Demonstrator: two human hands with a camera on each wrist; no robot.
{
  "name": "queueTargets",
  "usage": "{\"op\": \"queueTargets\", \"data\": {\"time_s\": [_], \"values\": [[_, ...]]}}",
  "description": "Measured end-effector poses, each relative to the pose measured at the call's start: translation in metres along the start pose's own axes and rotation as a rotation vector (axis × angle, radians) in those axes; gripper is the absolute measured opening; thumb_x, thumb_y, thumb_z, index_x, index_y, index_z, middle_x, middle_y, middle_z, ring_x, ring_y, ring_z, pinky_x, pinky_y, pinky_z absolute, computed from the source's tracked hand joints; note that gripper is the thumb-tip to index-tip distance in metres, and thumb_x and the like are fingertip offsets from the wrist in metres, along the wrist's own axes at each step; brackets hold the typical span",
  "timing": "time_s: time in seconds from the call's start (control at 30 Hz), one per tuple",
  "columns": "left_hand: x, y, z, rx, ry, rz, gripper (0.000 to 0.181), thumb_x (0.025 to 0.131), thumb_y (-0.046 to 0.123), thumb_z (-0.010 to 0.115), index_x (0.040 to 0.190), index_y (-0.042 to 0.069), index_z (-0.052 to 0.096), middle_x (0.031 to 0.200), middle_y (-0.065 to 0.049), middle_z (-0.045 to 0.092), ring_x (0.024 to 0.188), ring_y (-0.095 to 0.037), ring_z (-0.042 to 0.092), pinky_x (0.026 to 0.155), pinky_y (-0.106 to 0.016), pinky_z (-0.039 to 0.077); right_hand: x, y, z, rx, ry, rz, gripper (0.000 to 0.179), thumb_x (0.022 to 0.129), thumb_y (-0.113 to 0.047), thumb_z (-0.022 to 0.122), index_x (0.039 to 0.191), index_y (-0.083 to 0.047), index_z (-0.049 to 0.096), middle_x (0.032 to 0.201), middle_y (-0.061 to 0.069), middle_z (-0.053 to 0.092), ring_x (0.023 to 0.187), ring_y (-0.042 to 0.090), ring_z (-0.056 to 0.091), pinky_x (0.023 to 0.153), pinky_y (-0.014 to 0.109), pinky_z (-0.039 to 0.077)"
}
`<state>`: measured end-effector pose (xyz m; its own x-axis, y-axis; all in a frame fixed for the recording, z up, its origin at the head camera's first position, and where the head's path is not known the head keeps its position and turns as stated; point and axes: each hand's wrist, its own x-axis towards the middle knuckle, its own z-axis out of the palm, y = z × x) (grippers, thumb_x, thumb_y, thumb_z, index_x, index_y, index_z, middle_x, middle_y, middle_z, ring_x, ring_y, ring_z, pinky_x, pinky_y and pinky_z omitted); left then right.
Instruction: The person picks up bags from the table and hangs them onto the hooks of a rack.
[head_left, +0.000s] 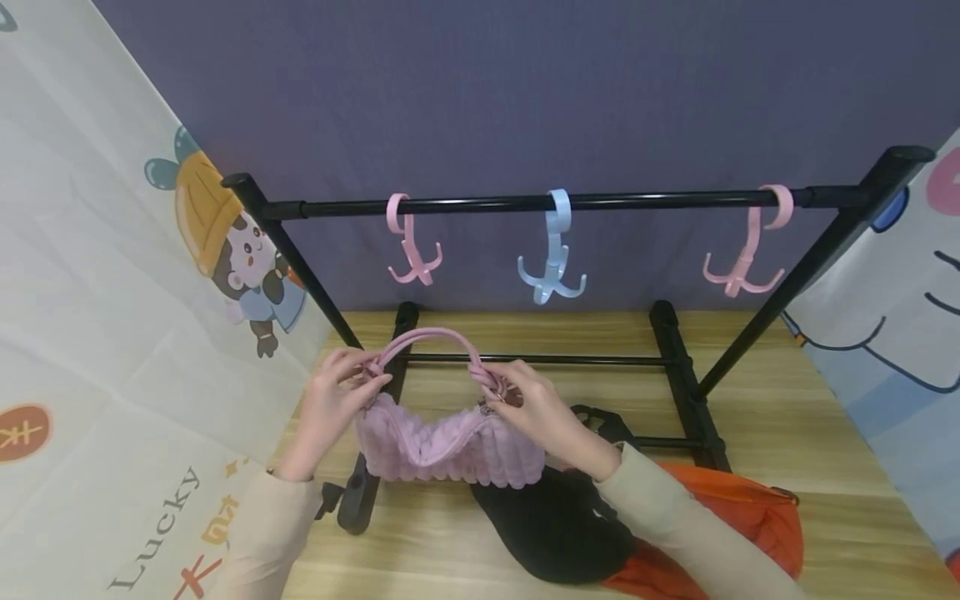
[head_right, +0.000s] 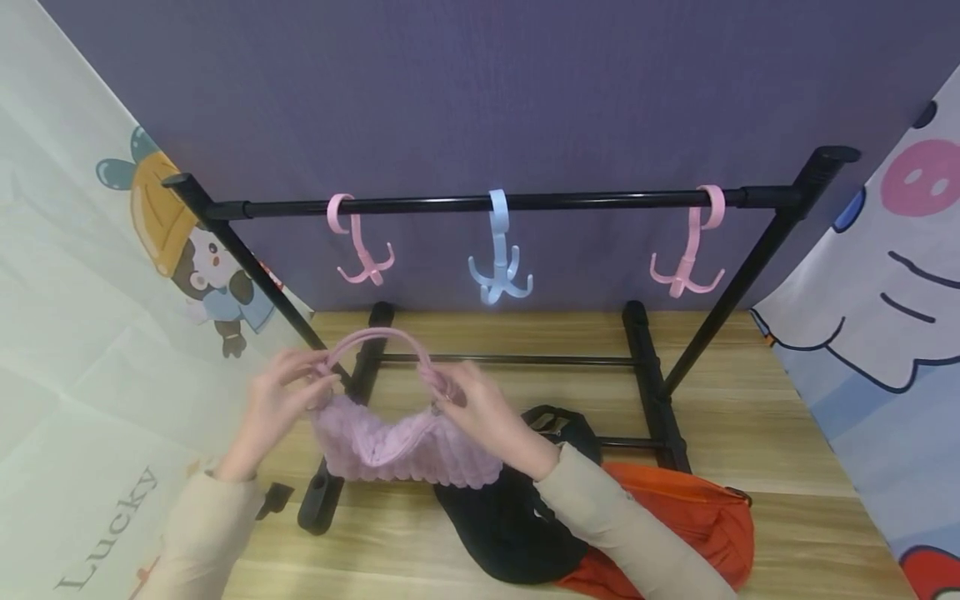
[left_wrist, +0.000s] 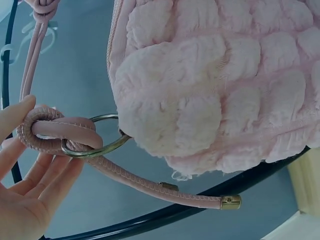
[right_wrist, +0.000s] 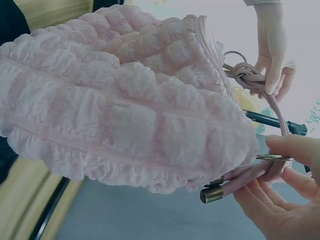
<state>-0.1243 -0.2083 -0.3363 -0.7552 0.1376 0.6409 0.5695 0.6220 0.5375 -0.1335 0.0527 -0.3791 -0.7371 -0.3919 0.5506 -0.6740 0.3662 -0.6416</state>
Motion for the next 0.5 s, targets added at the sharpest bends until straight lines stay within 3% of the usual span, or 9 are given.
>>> {"op": "queueTargets", "data": {"time_s": [0.07,0.17,0.27,0.5], "values": [[0.005,0.003,-0.002,0.009,0.021,0.033,0.028,0.063,-0.009,0.073,0.091,-0.007,0.065,0.085,-0.016,0.057,0.072,-0.014,0.058,0.064,-0.02,0.05,0.004,-0.002,-0.001,0.008,0.011,-0.009,0.04,0.075,0.002,0.066,0.114,0.001,0.055,0.091,0.011,0.055,0.074,0.015,0.058,0.065,0.017,0.049],[0.014,0.021,-0.007,0.03,0.04,0.068,0.028,0.062,-0.013,0.072,0.089,-0.011,0.064,0.084,-0.02,0.056,0.07,-0.019,0.056,0.064,-0.02,0.05,0.011,-0.005,-0.004,0.011,0.039,-0.023,0.041,0.074,0.004,0.066,0.113,0.002,0.056,0.091,0.012,0.056,0.074,0.016,0.058,0.065,0.017,0.049],[0.02,0.024,-0.009,0.054,0.074,0.109,0.027,0.061,-0.015,0.071,0.087,-0.012,0.063,0.082,-0.021,0.056,0.067,-0.022,0.056,0.064,-0.018,0.049,0.017,-0.009,-0.007,0.003,0.072,-0.044,0.041,0.072,0.005,0.067,0.112,0.002,0.057,0.09,0.012,0.056,0.074,0.016,0.057,0.064,0.018,0.049],[0.03,0.01,-0.009,0.044,0.136,0.111,0.028,0.063,-0.009,0.073,0.09,-0.008,0.065,0.085,-0.016,0.058,0.069,-0.012,0.054,0.067,-0.014,0.046,0.031,-0.016,-0.011,-0.031,0.148,-0.116,0.044,0.068,0.004,0.071,0.11,0.003,0.058,0.091,0.013,0.058,0.076,0.019,0.057,0.066,0.021,0.049]]}}
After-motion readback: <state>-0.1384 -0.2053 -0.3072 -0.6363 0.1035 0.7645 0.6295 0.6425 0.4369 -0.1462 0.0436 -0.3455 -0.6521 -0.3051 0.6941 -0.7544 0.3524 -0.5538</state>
